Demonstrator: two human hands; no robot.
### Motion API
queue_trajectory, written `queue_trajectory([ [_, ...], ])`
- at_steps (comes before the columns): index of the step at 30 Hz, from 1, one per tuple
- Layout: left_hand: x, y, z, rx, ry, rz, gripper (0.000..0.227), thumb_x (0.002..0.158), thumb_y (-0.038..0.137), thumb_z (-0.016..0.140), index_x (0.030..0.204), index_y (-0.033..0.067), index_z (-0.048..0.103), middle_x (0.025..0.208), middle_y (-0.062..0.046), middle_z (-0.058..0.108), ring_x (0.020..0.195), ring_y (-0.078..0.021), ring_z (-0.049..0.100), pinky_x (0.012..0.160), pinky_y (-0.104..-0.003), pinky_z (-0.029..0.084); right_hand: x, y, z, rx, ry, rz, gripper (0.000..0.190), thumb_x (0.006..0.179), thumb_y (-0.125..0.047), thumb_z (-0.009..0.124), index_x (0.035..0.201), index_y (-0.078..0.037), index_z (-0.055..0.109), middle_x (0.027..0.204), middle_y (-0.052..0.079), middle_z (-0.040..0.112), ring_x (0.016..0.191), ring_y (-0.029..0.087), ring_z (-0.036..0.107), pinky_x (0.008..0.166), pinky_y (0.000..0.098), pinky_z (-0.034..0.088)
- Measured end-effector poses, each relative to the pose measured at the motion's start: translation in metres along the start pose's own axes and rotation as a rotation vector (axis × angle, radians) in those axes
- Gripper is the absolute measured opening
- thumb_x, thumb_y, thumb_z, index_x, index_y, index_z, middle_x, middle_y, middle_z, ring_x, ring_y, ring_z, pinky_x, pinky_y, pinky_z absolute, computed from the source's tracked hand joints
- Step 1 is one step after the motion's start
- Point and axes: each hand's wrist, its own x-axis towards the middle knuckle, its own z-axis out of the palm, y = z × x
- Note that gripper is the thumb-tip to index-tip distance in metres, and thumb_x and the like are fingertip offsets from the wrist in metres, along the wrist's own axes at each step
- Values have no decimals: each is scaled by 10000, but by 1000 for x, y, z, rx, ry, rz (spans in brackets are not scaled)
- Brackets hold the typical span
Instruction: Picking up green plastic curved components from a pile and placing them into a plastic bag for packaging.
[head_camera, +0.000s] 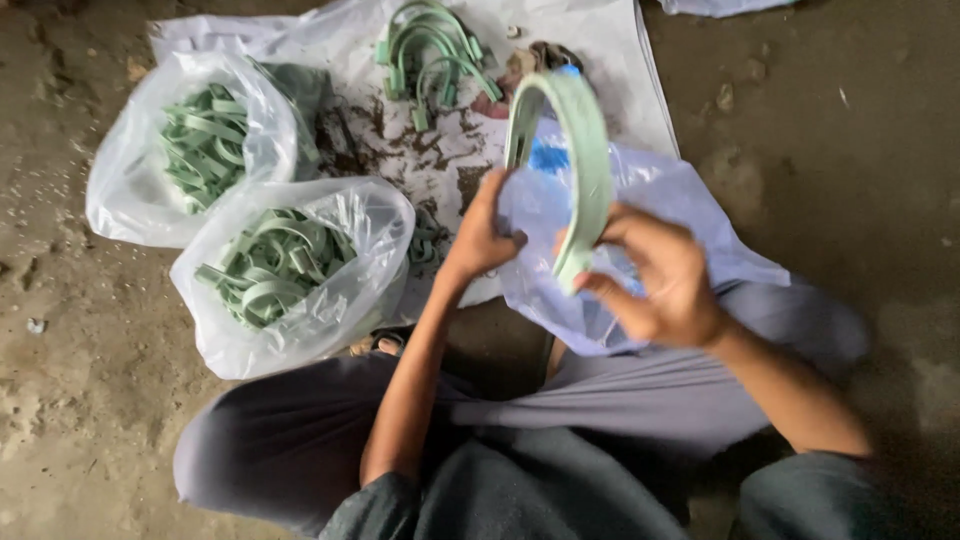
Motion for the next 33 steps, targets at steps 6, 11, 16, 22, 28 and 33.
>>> queue_trajectory([
  [6, -3, 9, -29, -277, 48, 229, 903, 730, 14, 683, 1551, 28, 308, 1601, -223, 387, 1522, -378, 354, 1311, -512, 229, -17, 21, -93, 87, -370, 375, 213, 950, 68, 583, 1155, 43, 637, 1003, 70, 682, 919, 138, 666, 883, 223, 579],
  [11, -13, 35, -46, -205, 109, 101, 891, 802, 101, 720, 1557, 6, 256, 1637, -221, 314, 1538, -376, 308, 1281, -491, 262, -18, 40, -117, -402, -790, 458, 431, 872, -269, 679, 1270, -105, 701, 1189, 16, 802, 936, 148, 786, 815, 305, 579],
  [16, -25, 70, -40, -276, 60, 223, 877, 827, -30, 650, 1594, 92, 242, 1666, -179, 316, 1036, -175, 381, 835, -297, 351, -8, 54, -35, -640, -783, 854, 284, 942, -143, 621, 1207, -59, 675, 1079, 144, 758, 856, 298, 655, 720, 421, 485],
  [22, -38, 105, -34, -216, -33, 342, 886, 792, -63, 588, 1602, 71, 254, 1693, -162, 321, 1055, -185, 290, 927, -352, 245, -29, 143, 9, -864, -663, 730, 350, 1012, -189, 612, 754, -15, 452, 801, 228, 607, 753, 483, 600, 625, 543, 431],
  [28, -42, 97, -38, -203, -17, 340, 899, 812, -88, 577, 1619, 110, 233, 1711, -157, 301, 1067, -169, 365, 820, -264, 396, -16, 142, 8, -829, -781, 696, 419, 952, -383, 608, 1150, -16, 575, 1293, 222, 578, 1157, 437, 570, 867, 550, 477],
  [33, -40, 76, -45, -158, 99, 262, 865, 823, -54, 614, 1599, 102, 268, 1681, -155, 351, 547, -55, 337, 469, -177, 327, 0, 80, 1, -899, -1205, 918, 442, 1010, -451, 361, 1279, -337, 692, 1265, 36, 706, 1183, 295, 650, 889, 440, 492],
])
